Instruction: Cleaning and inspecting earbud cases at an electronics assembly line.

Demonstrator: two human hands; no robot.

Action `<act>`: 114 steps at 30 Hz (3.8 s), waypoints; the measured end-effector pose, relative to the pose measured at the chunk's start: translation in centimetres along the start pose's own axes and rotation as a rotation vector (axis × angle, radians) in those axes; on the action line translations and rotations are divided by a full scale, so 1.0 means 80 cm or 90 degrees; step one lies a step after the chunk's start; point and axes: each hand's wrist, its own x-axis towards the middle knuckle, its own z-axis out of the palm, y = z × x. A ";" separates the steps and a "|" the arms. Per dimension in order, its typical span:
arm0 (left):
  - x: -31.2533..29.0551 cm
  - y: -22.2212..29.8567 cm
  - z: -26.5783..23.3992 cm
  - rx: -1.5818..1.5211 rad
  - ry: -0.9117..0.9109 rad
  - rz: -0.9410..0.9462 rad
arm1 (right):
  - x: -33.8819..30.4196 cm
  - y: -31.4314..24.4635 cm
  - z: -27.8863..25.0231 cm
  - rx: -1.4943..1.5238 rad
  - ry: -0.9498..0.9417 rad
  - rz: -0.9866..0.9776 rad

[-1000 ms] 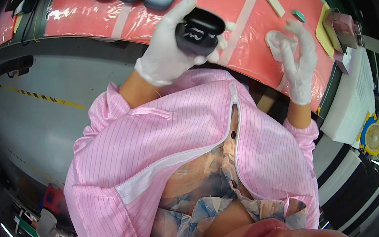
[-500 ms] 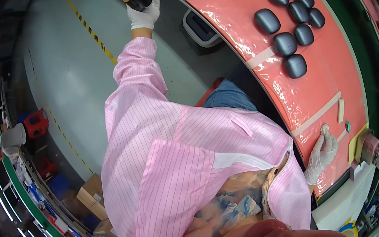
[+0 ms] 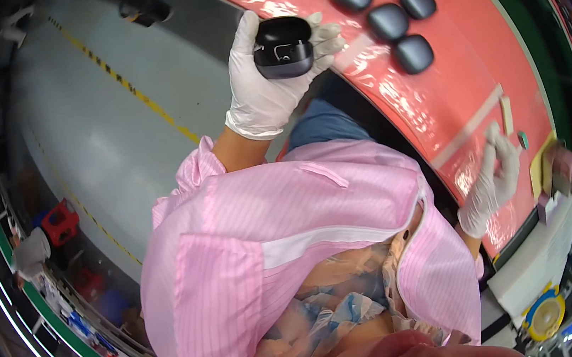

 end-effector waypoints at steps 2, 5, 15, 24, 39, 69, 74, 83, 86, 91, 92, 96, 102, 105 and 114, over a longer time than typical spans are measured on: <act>0.006 -0.036 0.027 0.092 -0.052 -0.056 | 0.018 -0.044 0.017 0.062 -0.056 -0.108; 0.004 -0.090 0.061 0.175 0.022 -0.053 | 0.036 -0.095 0.047 0.201 -0.097 -0.337; -0.006 -0.149 0.075 0.398 0.048 -0.139 | 0.010 -0.046 -0.003 0.036 -0.135 -0.293; 0.002 -0.165 0.094 0.350 0.018 -0.168 | -0.022 0.007 0.001 0.363 0.041 -0.011; 0.000 -0.172 0.086 0.352 0.096 -0.248 | -0.011 0.011 0.014 0.078 -0.037 -0.246; 0.007 -0.181 0.080 0.511 -0.033 -0.216 | -0.052 0.053 0.027 0.285 0.015 0.056; 0.001 -0.183 0.078 0.437 -0.143 -0.167 | -0.052 0.055 0.028 0.305 0.034 0.047; 0.003 -0.193 0.061 0.490 -0.224 -0.056 | -0.022 -0.020 -0.006 0.060 -0.045 -0.296; 0.008 -0.190 0.052 0.427 -0.275 -0.022 | -0.022 0.009 -0.001 -0.024 -0.026 -0.221; 0.011 -0.193 0.069 0.346 -0.061 -0.087 | -0.048 0.032 0.011 0.191 0.017 -0.094; 0.011 -0.189 0.070 0.347 -0.060 -0.082 | -0.047 0.036 0.013 0.211 0.033 -0.068; 0.009 -0.176 0.072 0.160 0.072 -0.192 | -0.051 0.051 0.022 0.273 0.068 0.018; 0.011 -0.176 0.083 0.224 0.112 -0.239 | -0.045 0.044 0.016 0.319 0.043 0.060; 0.012 -0.174 0.066 0.133 -0.004 -0.249 | -0.037 0.024 0.009 0.408 0.048 0.078; 0.014 -0.198 0.057 0.431 0.090 -0.138 | -0.011 -0.017 0.029 0.250 -0.130 -0.160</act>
